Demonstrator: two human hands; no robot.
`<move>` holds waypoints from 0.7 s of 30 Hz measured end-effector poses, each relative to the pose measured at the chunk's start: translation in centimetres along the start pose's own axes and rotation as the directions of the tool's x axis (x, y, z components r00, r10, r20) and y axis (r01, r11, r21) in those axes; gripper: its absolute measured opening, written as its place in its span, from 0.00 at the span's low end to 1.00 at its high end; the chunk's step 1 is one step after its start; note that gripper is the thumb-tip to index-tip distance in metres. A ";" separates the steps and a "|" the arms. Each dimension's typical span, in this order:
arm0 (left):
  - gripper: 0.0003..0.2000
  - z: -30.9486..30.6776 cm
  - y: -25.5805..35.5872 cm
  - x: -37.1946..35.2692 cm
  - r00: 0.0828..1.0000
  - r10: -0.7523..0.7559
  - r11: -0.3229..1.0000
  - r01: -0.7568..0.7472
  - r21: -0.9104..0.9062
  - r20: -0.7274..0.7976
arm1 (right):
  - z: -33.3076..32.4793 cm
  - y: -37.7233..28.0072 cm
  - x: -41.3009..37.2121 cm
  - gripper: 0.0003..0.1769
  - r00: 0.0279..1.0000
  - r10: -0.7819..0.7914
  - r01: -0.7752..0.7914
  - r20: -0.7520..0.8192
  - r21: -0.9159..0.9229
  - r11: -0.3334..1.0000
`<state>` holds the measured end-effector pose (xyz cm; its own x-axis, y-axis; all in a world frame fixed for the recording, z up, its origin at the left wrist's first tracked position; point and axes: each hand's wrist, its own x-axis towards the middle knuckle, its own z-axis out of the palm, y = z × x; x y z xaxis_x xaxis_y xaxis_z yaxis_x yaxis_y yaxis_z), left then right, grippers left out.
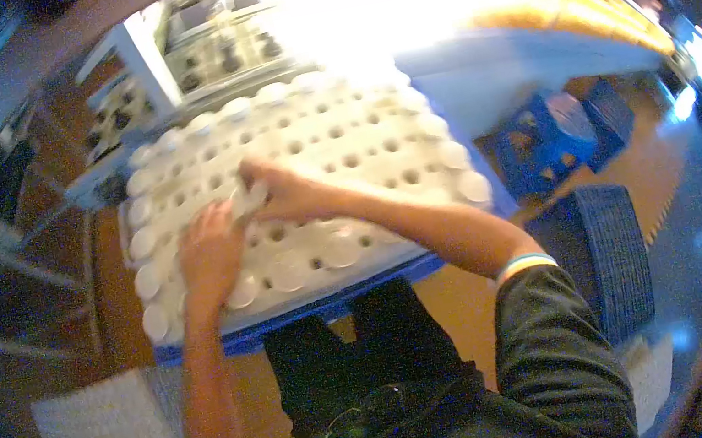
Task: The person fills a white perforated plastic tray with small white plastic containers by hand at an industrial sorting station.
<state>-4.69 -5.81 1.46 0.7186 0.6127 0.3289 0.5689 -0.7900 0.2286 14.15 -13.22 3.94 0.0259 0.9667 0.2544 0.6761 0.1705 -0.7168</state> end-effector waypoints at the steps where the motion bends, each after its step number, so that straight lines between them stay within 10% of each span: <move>1: 0.21 -0.3 -0.5 -0.1 0.995 0.104 0.994 -0.103 0.018 -0.012 | 0.1 -1.0 -1.3 0.27 0.997 -0.027 0.033 0.066 -0.094 0.995; 4: 0.18 2.4 -3.5 -0.1 0.989 0.128 0.973 -0.139 -0.182 -0.071 | -0.3 -1.6 -2.5 0.22 0.983 -0.182 0.186 0.039 -0.173 0.967; 13: 0.30 3.2 -5.9 3.3 0.957 -0.021 0.963 0.097 -0.250 0.291 | 0.4 -0.8 -4.6 0.20 0.998 -0.010 0.036 0.062 -0.433 0.901; 18: 0.26 1.4 4.5 -0.7 0.923 0.317 0.946 -0.325 -0.001 0.219 | -0.1 1.7 -5.5 0.14 0.983 0.008 -0.095 -0.184 -0.470 0.877; 19: 0.26 1.3 5.5 -0.8 0.911 0.351 0.926 -0.372 0.069 0.215 | -0.5 3.0 -6.2 0.12 0.966 -0.108 -0.041 -0.236 -0.551 0.834; 20: 0.27 1.9 5.1 -0.9 0.891 0.397 0.913 -0.408 0.003 0.219 | -2.6 1.5 -6.6 0.12 0.988 -0.121 0.140 0.100 -0.909 0.392; 21: 0.28 1.9 3.9 -1.1 0.883 0.413 0.909 -0.414 -0.044 0.223 | -1.7 3.9 -6.1 0.12 0.997 -0.075 -0.004 -0.037 -0.919 0.394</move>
<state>-2.49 -9.53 0.29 0.9588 0.2197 0.1802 0.2019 -0.9730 0.1117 17.85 -18.77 0.67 0.0022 0.9437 0.3308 0.9432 -0.1118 0.3128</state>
